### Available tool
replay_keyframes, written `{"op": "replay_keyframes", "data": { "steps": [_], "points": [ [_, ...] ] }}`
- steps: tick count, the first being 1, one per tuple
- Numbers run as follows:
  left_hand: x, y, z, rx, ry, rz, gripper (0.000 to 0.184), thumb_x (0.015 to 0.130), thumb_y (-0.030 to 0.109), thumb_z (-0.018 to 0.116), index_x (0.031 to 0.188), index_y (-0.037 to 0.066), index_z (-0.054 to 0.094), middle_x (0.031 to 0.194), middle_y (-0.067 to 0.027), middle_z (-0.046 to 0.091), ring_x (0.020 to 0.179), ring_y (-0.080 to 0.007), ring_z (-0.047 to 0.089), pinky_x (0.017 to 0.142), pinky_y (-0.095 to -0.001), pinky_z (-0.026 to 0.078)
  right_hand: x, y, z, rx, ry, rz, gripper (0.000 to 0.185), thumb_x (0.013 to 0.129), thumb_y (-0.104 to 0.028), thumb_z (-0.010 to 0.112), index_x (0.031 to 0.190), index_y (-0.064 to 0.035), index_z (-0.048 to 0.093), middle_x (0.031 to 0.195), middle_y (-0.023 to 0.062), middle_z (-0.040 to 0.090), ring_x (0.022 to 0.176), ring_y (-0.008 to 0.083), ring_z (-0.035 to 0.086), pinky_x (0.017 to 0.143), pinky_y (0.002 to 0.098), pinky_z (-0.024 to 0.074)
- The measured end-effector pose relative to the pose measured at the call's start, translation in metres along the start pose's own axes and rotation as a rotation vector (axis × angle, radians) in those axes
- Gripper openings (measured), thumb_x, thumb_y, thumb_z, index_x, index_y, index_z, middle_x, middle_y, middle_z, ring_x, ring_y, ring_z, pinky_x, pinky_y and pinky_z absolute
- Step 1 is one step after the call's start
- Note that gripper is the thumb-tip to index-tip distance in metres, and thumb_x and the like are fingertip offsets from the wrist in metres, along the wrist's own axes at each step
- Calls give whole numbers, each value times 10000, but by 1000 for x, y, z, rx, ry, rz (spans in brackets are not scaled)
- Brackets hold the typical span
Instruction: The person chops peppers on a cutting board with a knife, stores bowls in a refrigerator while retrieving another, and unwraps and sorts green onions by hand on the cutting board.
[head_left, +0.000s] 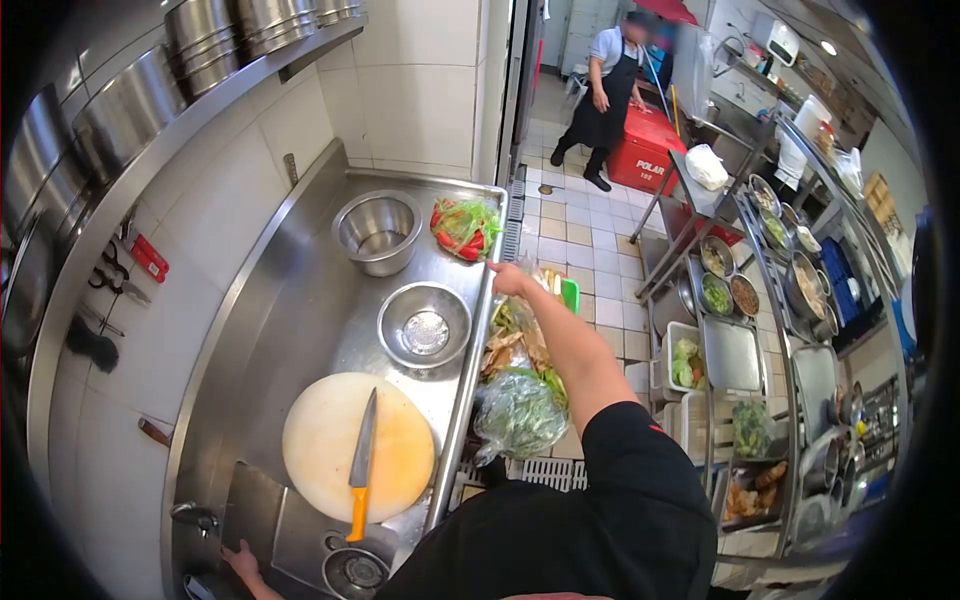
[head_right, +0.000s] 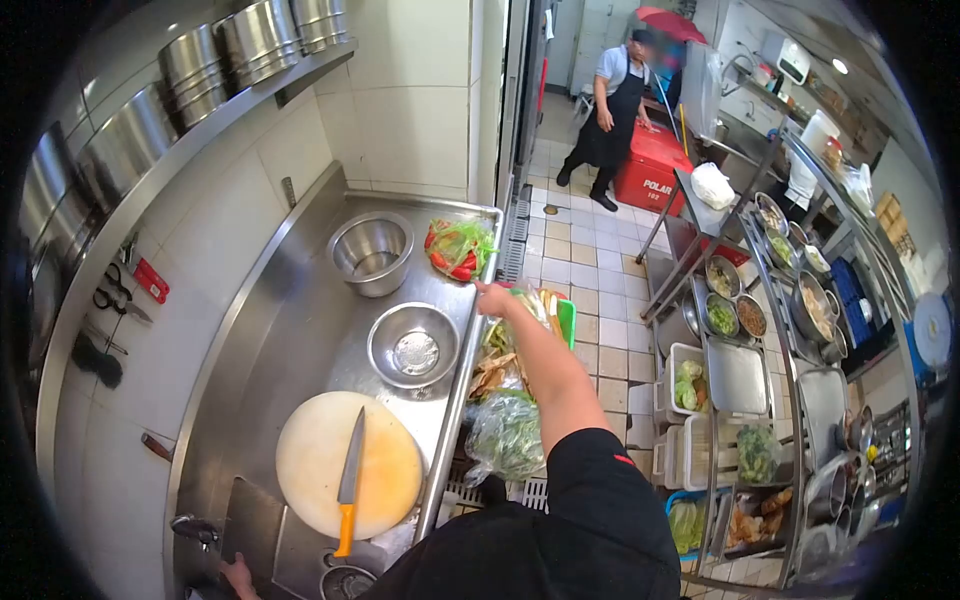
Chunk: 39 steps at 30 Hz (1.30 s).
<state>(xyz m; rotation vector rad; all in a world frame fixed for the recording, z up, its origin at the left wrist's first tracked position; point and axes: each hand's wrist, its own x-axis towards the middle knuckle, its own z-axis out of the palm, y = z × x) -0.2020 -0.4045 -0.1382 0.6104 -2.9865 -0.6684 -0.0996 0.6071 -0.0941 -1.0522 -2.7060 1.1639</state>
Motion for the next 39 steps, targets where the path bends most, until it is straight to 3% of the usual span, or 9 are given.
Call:
{"op": "replay_keyframes", "data": {
  "steps": [4, 7, 10, 14, 18, 21, 29, 33, 39],
  "points": [
    [-67, 96, 15, -15, 122, 146, 711, 939, 151, 684, 1526, -86, 361, 1630, -310, 276, 1514, -441, 280, 1254, -464, 241, 17, -20, -16, -32, 5, 20, 754, 784, -246, 636, 1508, -72, 518, 1190, 290, 706, 1121, 358, 696, 970, 404, 535],
    [-141, 205, 29, -92, 177, 412, 709, 926, 119, 689, 1526, -75, 365, 1631, -299, 286, 1502, -434, 310, 1245, -472, 252, 44, 8, 7, 104, 166, 21, 672, 788, -247, 610, 1430, -49, 586, 1260, 264, 685, 1214, 373, 652, 1071, 414, 490],
    [-218, 299, 47, -158, 63, 648, 711, 897, 61, 694, 1522, -57, 375, 1625, -274, 320, 1465, -426, 365, 1223, -481, 285, 32, 13, 36, 125, 194, 275, 652, 886, -426, 645, 1344, 36, 616, 1285, 312, 653, 1222, 441, 628, 1081, 452, 486],
    [-290, 377, 69, -180, -197, 855, 644, 884, 59, 702, 1464, -36, 439, 1594, -259, 384, 1442, -451, 383, 1201, -508, 310, -6, 10, 103, 231, 145, 137, 616, 943, -451, 608, 1328, 29, 619, 1272, 316, 655, 1208, 453, 630, 1041, 473, 500],
    [-314, 408, 88, -173, -335, 931, 608, 882, 103, 720, 1423, -31, 477, 1562, -262, 428, 1436, -472, 380, 1191, -521, 323, -7, 12, 128, 568, -74, 297, 529, 951, -367, 585, 1390, -71, 587, 1187, 261, 705, 1129, 419, 668, 1010, 471, 507],
    [-328, 432, 99, -121, -391, 957, 595, 879, 143, 733, 1401, -25, 505, 1546, -268, 445, 1423, -483, 388, 1180, -533, 337, 0, 8, 119, 412, 248, 202, 548, 937, -349, 594, 1393, -46, 581, 1188, 254, 707, 1130, 409, 671, 1006, 463, 511],
    [-362, 457, 122, -72, -566, 1104, 561, 855, 153, 759, 1355, 11, 548, 1559, -276, 430, 1405, -485, 410, 1169, -532, 352, 113, 3, 96, 419, -152, 27, 570, 859, -240, 579, 1355, 38, 623, 1355, 273, 634, 1304, 399, 584, 1121, 406, 451],
    [-370, 454, 112, -113, -611, 1013, 497, 873, 173, 753, 1305, -13, 590, 1543, -274, 452, 1374, -491, 438, 1160, -532, 365, 129, 12, 100, 164, 223, -118, 502, 847, -213, 604, 1278, 37, 663, 1256, 262, 681, 1254, 396, 613, 1124, 420, 448],
    [-370, 422, 123, 6, -464, 1116, 452, 859, 148, 761, 1261, 2, 617, 1365, -205, 602, 1305, -461, 491, 1112, -517, 402, 21, 18, 73, 625, 381, -55, 288, 904, -156, 664, 1177, -84, 722, 1092, 158, 688, 958, 272, 670, 871, 362, 523]
  ]
}}
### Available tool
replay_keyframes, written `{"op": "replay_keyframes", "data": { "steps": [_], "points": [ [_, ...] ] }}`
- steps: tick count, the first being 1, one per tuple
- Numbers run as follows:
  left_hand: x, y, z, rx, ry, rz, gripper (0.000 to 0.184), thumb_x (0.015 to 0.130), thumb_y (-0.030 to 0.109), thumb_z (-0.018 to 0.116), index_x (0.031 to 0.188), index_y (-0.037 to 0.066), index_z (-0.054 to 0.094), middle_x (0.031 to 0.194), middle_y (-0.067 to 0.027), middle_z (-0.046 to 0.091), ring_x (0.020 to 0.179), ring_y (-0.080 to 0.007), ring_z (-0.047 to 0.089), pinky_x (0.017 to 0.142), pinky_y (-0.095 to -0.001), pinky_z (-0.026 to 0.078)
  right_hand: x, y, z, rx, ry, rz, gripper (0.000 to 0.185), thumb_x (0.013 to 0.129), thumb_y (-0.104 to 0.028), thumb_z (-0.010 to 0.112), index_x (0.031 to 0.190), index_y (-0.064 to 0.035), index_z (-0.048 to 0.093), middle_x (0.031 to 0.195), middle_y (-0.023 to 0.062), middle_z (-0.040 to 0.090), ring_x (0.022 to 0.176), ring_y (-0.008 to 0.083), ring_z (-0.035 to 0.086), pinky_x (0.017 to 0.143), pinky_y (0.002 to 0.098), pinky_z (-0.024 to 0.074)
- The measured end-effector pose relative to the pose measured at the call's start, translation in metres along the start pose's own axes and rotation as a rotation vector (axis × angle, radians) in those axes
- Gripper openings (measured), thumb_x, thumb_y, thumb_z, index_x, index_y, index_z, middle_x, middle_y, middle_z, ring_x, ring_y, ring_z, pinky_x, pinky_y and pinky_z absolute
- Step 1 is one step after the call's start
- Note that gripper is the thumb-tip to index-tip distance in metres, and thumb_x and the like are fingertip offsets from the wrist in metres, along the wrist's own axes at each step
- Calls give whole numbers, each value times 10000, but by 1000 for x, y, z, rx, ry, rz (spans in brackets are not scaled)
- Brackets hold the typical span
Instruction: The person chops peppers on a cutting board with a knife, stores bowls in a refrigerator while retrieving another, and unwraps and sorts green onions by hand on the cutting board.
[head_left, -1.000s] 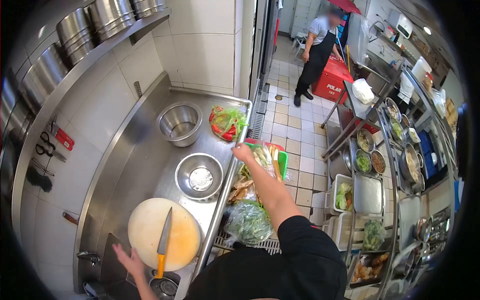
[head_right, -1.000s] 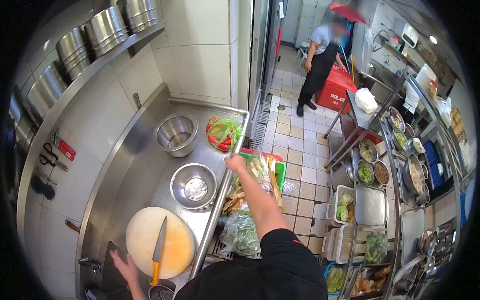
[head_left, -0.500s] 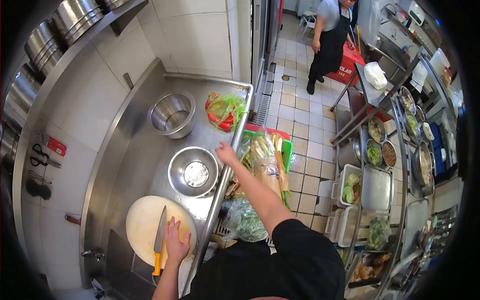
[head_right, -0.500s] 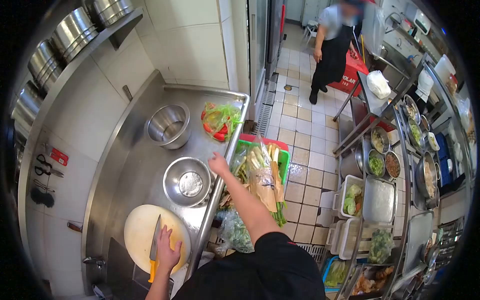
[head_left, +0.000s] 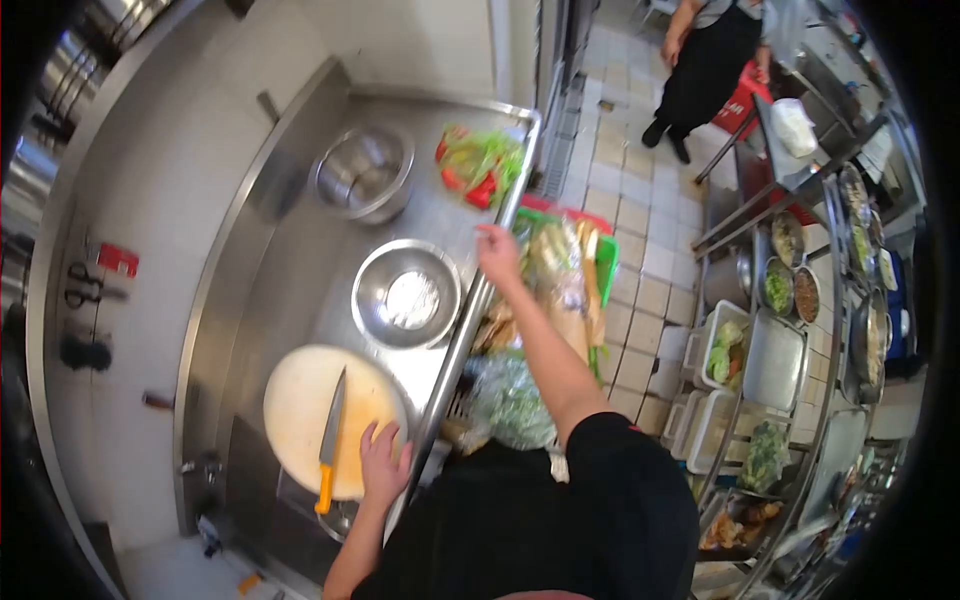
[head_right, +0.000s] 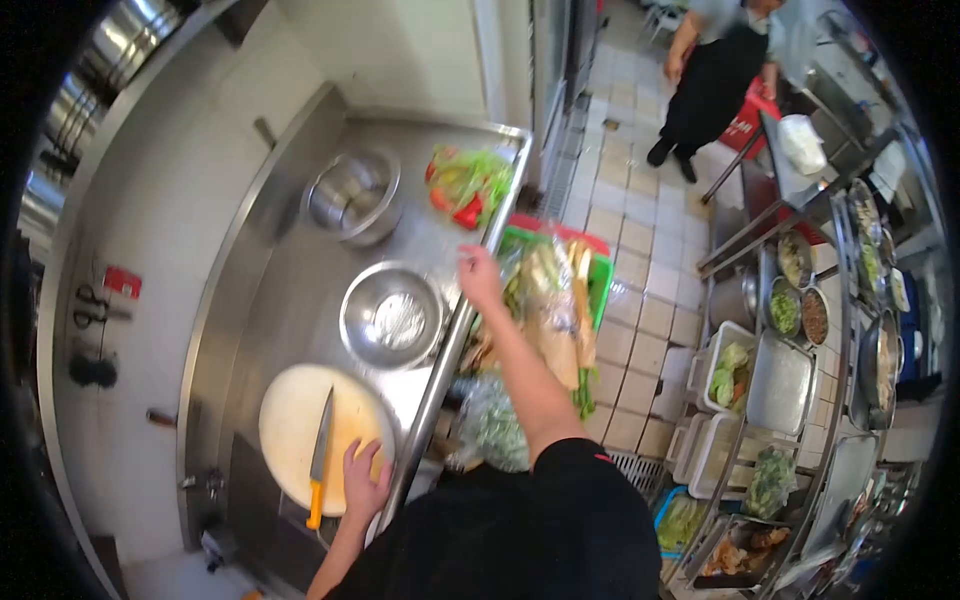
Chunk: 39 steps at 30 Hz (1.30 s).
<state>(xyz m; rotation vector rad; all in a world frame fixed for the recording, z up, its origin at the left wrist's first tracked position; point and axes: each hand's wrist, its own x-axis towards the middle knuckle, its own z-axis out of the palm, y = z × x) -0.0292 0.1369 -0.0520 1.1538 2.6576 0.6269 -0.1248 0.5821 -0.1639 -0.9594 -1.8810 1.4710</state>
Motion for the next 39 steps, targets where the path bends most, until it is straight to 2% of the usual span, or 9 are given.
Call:
{"op": "replay_keyframes", "data": {
  "steps": [2, 5, 11, 16, 23, 26, 29, 35, 39],
  "points": [
    [12, 1, 8, 29, 20, 87, 461, 836, 143, 778, 1251, 15, 624, 1276, -160, 634, 1253, -445, 516, 1094, -516, 410, -51, 38, -21, -281, 335, -278, 333, 895, -155, 659, 1212, -57, 679, 1114, 174, 670, 1064, 331, 638, 977, 395, 488],
    [57, 21, 12, 142, 74, 148, 501, 819, 172, 778, 1270, 25, 617, 1320, -175, 590, 1259, -441, 495, 1117, -539, 383, -136, 65, -57, -685, 295, 26, 670, 827, -227, 687, 1421, 3, 480, 1410, 267, 478, 1318, 458, 433, 1140, 567, 303],
    [155, 9, 49, 337, 36, 248, 559, 896, 258, 695, 1411, 90, 557, 1363, -180, 549, 1271, -425, 484, 1156, -579, 345, -190, 100, -120, -899, 375, 170, 906, 796, -404, 750, 1504, 11, 366, 1473, 283, 409, 1360, 483, 377, 1150, 600, 286],
    [198, -43, 70, 460, -77, 192, 354, 941, 252, 638, 1288, 199, 686, 1034, -75, 698, 1030, -335, 594, 958, -480, 455, -134, 124, -177, -570, 350, 320, 648, 856, -411, 735, 1314, 20, 576, 1250, 261, 634, 1157, 413, 614, 981, 486, 489],
    [194, -7, 39, 354, 144, 234, 603, 891, 296, 727, 1409, 47, 546, 1356, -166, 583, 1262, -381, 505, 1103, -510, 381, -142, 75, -137, -394, -199, 375, 342, 915, -308, 693, 1133, -46, 667, 1138, 212, 676, 1098, 396, 660, 915, 476, 526],
    [144, 31, 49, 88, 3, 301, 541, 854, 196, 767, 1338, 29, 593, 1263, -170, 627, 1175, -382, 556, 1026, -472, 451, -181, 84, -92, -590, -80, 51, 336, 905, -297, 704, 1133, -57, 650, 1201, 207, 622, 1157, 406, 612, 962, 482, 501],
    [81, 49, 69, -151, -211, 322, 528, 879, 216, 762, 1338, 21, 589, 1260, -165, 644, 1185, -365, 581, 1010, -446, 493, -179, 75, -98, -509, 157, 151, 390, 889, -300, 717, 1180, -54, 635, 1284, 227, 564, 1189, 422, 567, 1018, 466, 471],
    [33, 60, 108, -183, -529, 182, 600, 935, 291, 719, 1439, 41, 508, 1440, -174, 528, 1294, -383, 526, 1097, -446, 455, -157, 94, -153, -910, 372, 198, 862, 791, -468, 813, 1424, 2, 464, 1324, 251, 550, 1276, 422, 507, 1096, 545, 387],
    [47, 70, 116, -233, -584, 200, 625, 932, 299, 720, 1449, 32, 491, 1438, -183, 525, 1314, -394, 513, 1113, -443, 439, -106, 105, -160, -868, 140, 491, 1140, 684, -659, 837, 1502, 8, 408, 1453, 252, 501, 1387, 425, 432, 1157, 562, 321]
  ]
}}
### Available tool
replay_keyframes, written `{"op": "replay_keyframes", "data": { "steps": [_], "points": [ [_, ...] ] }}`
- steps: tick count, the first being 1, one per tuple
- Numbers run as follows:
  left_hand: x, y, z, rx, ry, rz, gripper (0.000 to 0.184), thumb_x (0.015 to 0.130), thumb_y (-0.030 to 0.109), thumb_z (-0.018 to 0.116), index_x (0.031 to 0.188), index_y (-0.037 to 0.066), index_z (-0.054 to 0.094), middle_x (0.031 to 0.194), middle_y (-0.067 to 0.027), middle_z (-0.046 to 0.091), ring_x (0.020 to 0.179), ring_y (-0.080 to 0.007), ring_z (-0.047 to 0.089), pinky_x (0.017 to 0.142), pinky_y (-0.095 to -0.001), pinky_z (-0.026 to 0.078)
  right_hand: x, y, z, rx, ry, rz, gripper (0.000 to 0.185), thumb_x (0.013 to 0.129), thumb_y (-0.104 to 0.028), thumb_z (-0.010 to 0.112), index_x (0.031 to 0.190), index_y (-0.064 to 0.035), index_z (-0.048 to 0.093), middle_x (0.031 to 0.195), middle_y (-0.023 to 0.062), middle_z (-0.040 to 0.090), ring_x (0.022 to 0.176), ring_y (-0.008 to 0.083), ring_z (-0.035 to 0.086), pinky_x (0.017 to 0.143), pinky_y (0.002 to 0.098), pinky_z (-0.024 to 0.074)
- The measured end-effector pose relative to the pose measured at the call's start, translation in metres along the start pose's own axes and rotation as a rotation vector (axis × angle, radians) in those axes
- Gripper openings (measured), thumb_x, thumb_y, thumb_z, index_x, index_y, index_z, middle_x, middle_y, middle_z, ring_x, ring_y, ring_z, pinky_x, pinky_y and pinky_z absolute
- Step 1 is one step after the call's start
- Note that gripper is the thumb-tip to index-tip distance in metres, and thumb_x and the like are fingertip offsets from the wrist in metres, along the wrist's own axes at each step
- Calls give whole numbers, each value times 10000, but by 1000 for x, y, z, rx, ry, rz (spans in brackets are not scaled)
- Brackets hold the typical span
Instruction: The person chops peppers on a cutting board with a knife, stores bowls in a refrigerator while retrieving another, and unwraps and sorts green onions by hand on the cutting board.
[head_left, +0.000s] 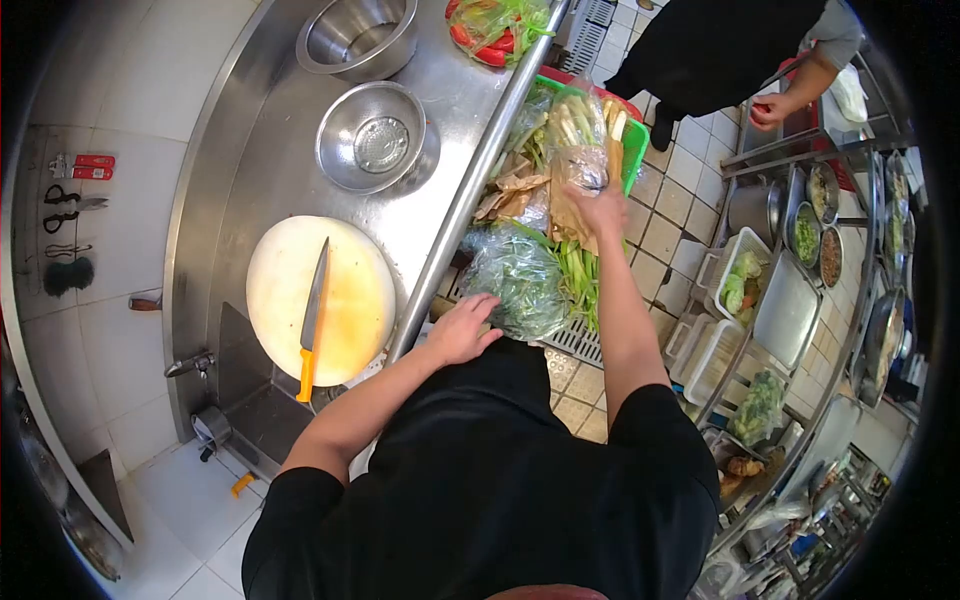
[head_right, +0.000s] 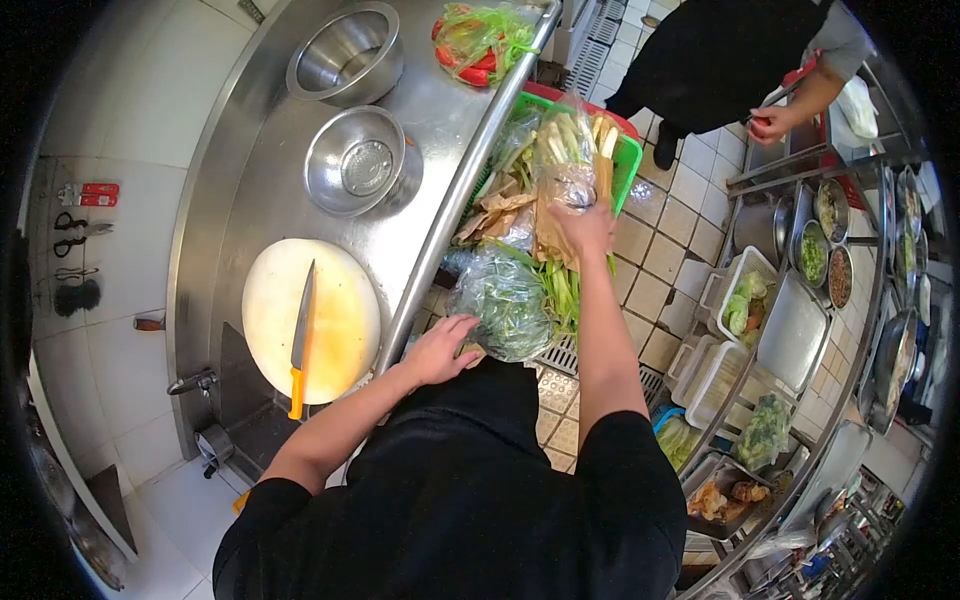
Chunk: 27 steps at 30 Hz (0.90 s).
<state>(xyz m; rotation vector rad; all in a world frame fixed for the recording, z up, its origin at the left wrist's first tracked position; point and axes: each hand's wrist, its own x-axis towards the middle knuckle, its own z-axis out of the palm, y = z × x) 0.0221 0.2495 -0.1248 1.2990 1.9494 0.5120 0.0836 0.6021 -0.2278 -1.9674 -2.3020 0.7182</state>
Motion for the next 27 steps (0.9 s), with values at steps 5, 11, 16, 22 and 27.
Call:
{"op": "replay_keyframes", "data": {
  "steps": [5, 11, 16, 22, 27],
  "points": [
    [10, 15, -34, 122, 291, 93, 593, 896, 248, 734, 1408, 34, 525, 1399, -196, 544, 1295, -415, 505, 1116, -493, 415, 12, -29, 20, -350, -83, 39, 1185, 638, -647, 864, 1485, 46, 407, 1535, 248, 453, 1442, 389, 407, 1182, 507, 304],
    [43, -43, -133, 643, 838, -123, 608, 833, 230, 762, 1380, 67, 551, 1358, -179, 576, 1266, -401, 499, 1157, -583, 329, 8, -32, 4, -89, -252, 109, 1017, 635, -529, 889, 1382, 59, 527, 1419, 221, 584, 1331, 331, 553, 1128, 468, 387],
    [76, -116, -178, 691, 443, -376, 409, 903, 287, 675, 1267, 102, 650, 1237, -123, 669, 1211, -329, 582, 1177, -566, 318, 38, -6, -11, 231, -361, 7, 757, 660, -335, 901, 1210, 120, 648, 1148, 225, 727, 1037, 307, 722, 913, 416, 567],
    [48, -126, -199, 586, 457, -484, 383, 978, 404, 590, 1200, 108, 690, 1236, -135, 679, 1235, -331, 586, 1212, -571, 273, 35, 36, -66, 963, -740, 64, 459, 827, -108, 769, 1224, 90, 653, 1060, 172, 739, 872, 270, 743, 758, 388, 620],
    [41, -130, -168, 681, 713, -186, 469, 983, 467, 589, 1238, 78, 655, 1308, -114, 656, 1259, -318, 566, 1228, -571, 246, -14, 68, -112, 1111, -791, 46, 545, 871, -75, 744, 1364, 67, 558, 1135, 164, 732, 911, 266, 754, 814, 389, 631]
  ]
}}
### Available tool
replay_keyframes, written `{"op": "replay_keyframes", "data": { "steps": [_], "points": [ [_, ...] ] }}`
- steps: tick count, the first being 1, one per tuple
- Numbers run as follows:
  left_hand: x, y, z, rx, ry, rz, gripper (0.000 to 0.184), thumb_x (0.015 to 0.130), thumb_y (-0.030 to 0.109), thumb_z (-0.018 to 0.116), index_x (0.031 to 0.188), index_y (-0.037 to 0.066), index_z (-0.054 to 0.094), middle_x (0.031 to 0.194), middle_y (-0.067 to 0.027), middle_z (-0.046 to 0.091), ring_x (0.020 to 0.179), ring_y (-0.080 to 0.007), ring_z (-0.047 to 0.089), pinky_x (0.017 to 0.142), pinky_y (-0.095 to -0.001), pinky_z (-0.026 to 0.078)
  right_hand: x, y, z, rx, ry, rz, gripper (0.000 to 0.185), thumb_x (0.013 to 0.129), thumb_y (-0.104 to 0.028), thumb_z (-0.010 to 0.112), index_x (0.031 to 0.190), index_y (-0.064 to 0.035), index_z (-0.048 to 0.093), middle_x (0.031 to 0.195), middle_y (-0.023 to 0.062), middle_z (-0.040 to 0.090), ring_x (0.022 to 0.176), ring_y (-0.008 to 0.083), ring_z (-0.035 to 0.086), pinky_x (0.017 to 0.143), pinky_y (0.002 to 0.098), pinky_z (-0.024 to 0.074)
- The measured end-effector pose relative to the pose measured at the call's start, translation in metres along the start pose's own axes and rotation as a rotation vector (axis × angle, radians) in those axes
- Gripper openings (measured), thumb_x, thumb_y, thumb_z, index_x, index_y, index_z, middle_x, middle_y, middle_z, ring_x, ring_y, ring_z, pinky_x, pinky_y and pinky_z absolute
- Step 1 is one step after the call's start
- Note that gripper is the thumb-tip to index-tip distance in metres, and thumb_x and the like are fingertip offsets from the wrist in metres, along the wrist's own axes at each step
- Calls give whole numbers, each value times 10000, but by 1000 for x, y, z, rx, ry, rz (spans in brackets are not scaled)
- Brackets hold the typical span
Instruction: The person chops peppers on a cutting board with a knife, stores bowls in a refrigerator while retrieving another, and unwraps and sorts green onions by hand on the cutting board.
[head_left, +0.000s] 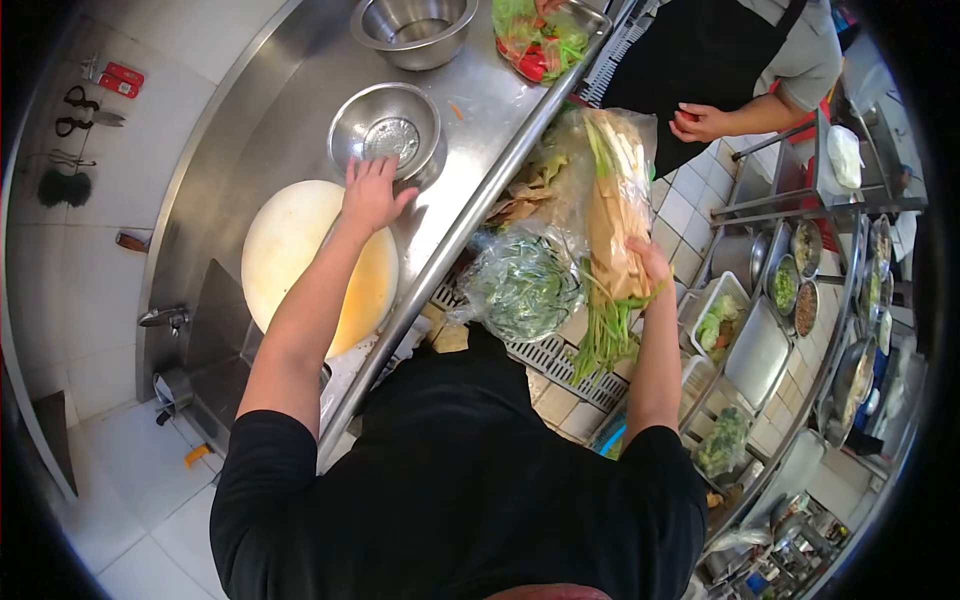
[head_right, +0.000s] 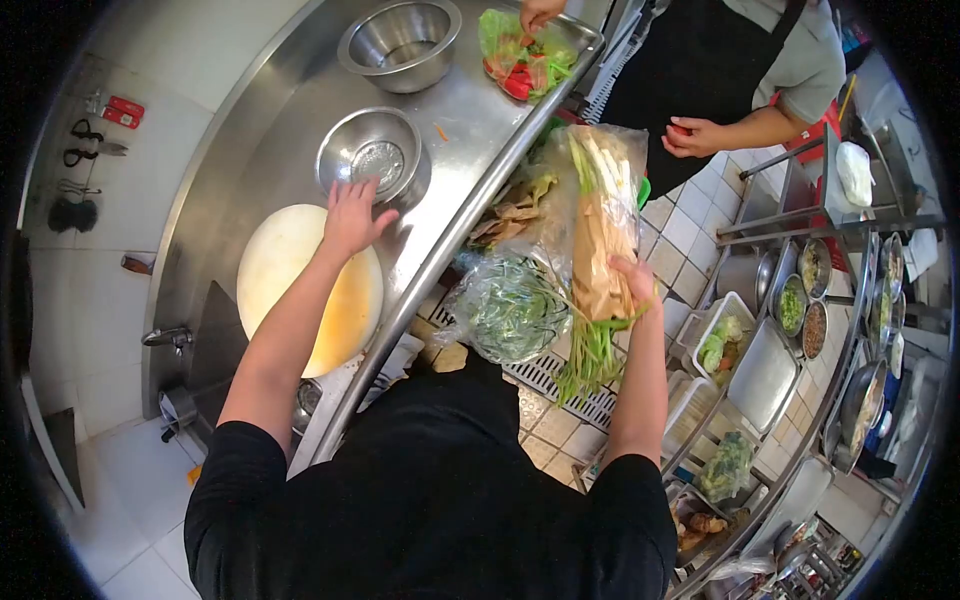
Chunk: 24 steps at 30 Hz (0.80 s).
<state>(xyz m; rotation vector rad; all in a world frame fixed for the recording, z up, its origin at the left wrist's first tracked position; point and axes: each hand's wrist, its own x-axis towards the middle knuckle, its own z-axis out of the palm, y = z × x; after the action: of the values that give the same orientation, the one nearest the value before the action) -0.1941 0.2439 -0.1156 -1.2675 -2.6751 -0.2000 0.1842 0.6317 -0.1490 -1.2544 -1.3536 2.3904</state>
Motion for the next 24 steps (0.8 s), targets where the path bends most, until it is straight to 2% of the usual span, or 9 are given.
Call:
{"op": "replay_keyframes", "data": {
  "steps": [4, 7, 10, 11, 14, 17, 19, 21, 24],
  "points": [
    [7, -10, 0, 52, -561, -176, 569, 957, 432, 643, 1384, 61, 578, 1396, -142, 603, 1326, -319, 526, 1233, -572, 240, -29, 12, 3, 107, -104, 5, 557, 882, -61, 732, 1392, 39, 534, 1184, 149, 724, 976, 249, 747, 854, 387, 625],
    [17, -11, -8, 59, -637, -224, 571, 949, 402, 664, 1386, 48, 569, 1398, -150, 603, 1350, -325, 508, 1224, -595, 242, -47, 0, 23, 132, -110, 58, 541, 886, -55, 725, 1383, 45, 536, 1188, 156, 722, 977, 256, 747, 852, 396, 626],
    [3, -1, 3, 101, -52, -144, 493, 942, 378, 676, 1308, 54, 613, 1349, -143, 637, 1307, -337, 528, 1199, -619, 263, -39, -9, 30, 97, -144, 25, 550, 878, -48, 717, 1387, 46, 530, 1196, 167, 718, 976, 267, 749, 858, 402, 626],
    [5, 3, 5, -1, 43, -53, 500, 925, 379, 697, 1301, 60, 613, 1326, -135, 650, 1277, -349, 533, 1159, -647, 284, -39, -11, 33, 119, -189, 5, 556, 874, -45, 716, 1389, 44, 528, 1199, 168, 717, 980, 269, 749, 864, 399, 624],
    [7, 60, 3, -499, 147, 58, 352, 892, 310, 740, 1122, 44, 714, 1072, -158, 728, 1043, -360, 645, 969, -458, 488, -31, -10, 33, 164, -261, 0, 622, 834, 14, 710, 1421, 39, 508, 1239, 158, 709, 1068, 281, 728, 952, 409, 588],
    [4, 149, -1, -1230, -480, -258, 524, 981, 407, 707, 1316, 14, 616, 1133, -94, 729, 1012, -161, 683, 906, -327, 541, -19, 8, 23, 120, -319, -77, 715, 762, 54, 744, 1438, 26, 512, 1300, 130, 690, 1152, 268, 688, 1026, 415, 539],
    [7, 190, 0, -1531, -781, -306, 878, 960, 549, 686, 1548, 10, 320, 1381, -160, 597, 1143, -221, 646, 944, -367, 544, -24, 0, 35, -12, -364, -93, 755, 727, 49, 788, 1433, 21, 521, 1307, 119, 684, 1155, 250, 680, 1025, 405, 533],
    [4, 224, 0, -1738, -853, -510, 1067, 870, 549, 791, 1594, 33, 202, 1424, -172, 551, 1269, -278, 582, 995, -403, 529, -42, -17, 64, -237, -361, -158, 822, 704, -16, 880, 1439, 29, 513, 1319, 86, 659, 1213, 198, 624, 1077, 360, 477],
    [-5, 239, 12, -2065, -740, -445, 868, 880, 329, 825, 1539, 13, 356, 1413, -145, 590, 1272, -278, 601, 1076, -416, 506, -47, -14, 88, -677, -295, -342, 839, 742, -105, 907, 1459, 31, 493, 1280, 37, 634, 1148, 141, 586, 1044, 312, 458]
  ]
}}
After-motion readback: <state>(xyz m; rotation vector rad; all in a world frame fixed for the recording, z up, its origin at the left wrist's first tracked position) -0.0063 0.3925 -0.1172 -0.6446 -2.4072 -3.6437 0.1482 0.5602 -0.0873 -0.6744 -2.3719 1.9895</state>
